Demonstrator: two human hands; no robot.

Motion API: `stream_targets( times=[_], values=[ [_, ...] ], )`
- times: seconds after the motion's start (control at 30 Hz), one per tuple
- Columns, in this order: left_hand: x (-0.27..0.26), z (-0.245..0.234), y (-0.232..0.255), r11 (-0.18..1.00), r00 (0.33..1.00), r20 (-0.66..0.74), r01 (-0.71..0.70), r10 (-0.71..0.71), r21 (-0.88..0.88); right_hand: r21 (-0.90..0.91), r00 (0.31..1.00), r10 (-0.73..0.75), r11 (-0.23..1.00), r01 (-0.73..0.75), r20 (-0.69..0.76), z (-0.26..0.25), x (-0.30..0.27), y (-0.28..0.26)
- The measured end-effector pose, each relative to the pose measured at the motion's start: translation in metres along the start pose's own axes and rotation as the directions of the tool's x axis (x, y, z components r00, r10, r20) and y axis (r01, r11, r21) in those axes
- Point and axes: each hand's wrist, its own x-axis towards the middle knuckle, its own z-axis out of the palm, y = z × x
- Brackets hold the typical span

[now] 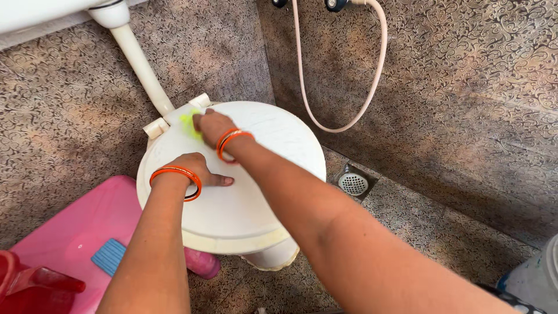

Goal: The person cleans the exterior and lid of a toilet using a sponge and water from a red pitcher, then uses a long-handled brush to scrub the underside of the lid.

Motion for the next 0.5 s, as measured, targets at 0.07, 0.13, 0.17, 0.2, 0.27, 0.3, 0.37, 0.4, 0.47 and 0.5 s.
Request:
stream_targets(
  times=[0.07,0.13,0.17,0.2,0.27,0.3,0.37,0.4,0.47,0.5],
  values=[
    [-0.002,-0.005,0.001,1.0,1.0,0.016,0.005,-0.005,0.012,0.015,0.996,-0.033,0.999,0.034,-0.084,-0.002,0.015,0.034],
    [-0.004,-0.008,0.005,1.0,0.999,0.022,0.024,-0.024,0.009,-0.153,0.998,0.018,0.988,-0.026,-0.053,-0.012,0.022,0.079],
    [-0.006,-0.009,0.006,1.0,0.999,0.023,0.025,-0.025,0.008,-0.181,0.995,0.095,0.979,-0.098,-0.022,-0.021,0.021,0.1],
    [-0.007,-0.011,0.006,1.0,1.0,0.013,0.004,-0.004,-0.004,-0.213,0.985,0.17,0.963,-0.165,0.008,-0.032,0.017,0.118],
    [-0.009,-0.013,0.007,1.0,1.0,0.004,-0.014,0.014,-0.019,-0.188,0.989,0.139,0.971,-0.147,-0.057,-0.051,0.005,0.14],
    [-0.01,-0.015,0.007,0.999,1.0,0.014,-0.016,0.016,-0.03,-0.188,0.989,0.135,0.972,-0.143,-0.053,-0.054,0.005,0.138],
    [-0.012,-0.018,0.009,0.999,0.999,0.027,-0.018,0.019,-0.043,-0.248,0.957,0.282,0.934,-0.258,0.068,-0.058,0.006,0.135],
    [-0.012,-0.02,0.01,0.999,0.999,0.039,-0.02,0.022,-0.042,-0.248,0.957,0.283,0.934,-0.258,0.071,-0.052,0.009,0.129],
    [-0.014,-0.023,0.012,0.999,0.998,0.054,-0.023,0.026,-0.043,-0.321,0.971,0.239,0.918,-0.235,-0.028,-0.028,0.022,0.107],
    [-0.015,-0.025,0.013,1.0,0.996,0.082,-0.014,0.015,-0.012,-0.281,0.988,0.153,0.948,-0.151,-0.012,-0.016,0.027,0.095]
  ],
)
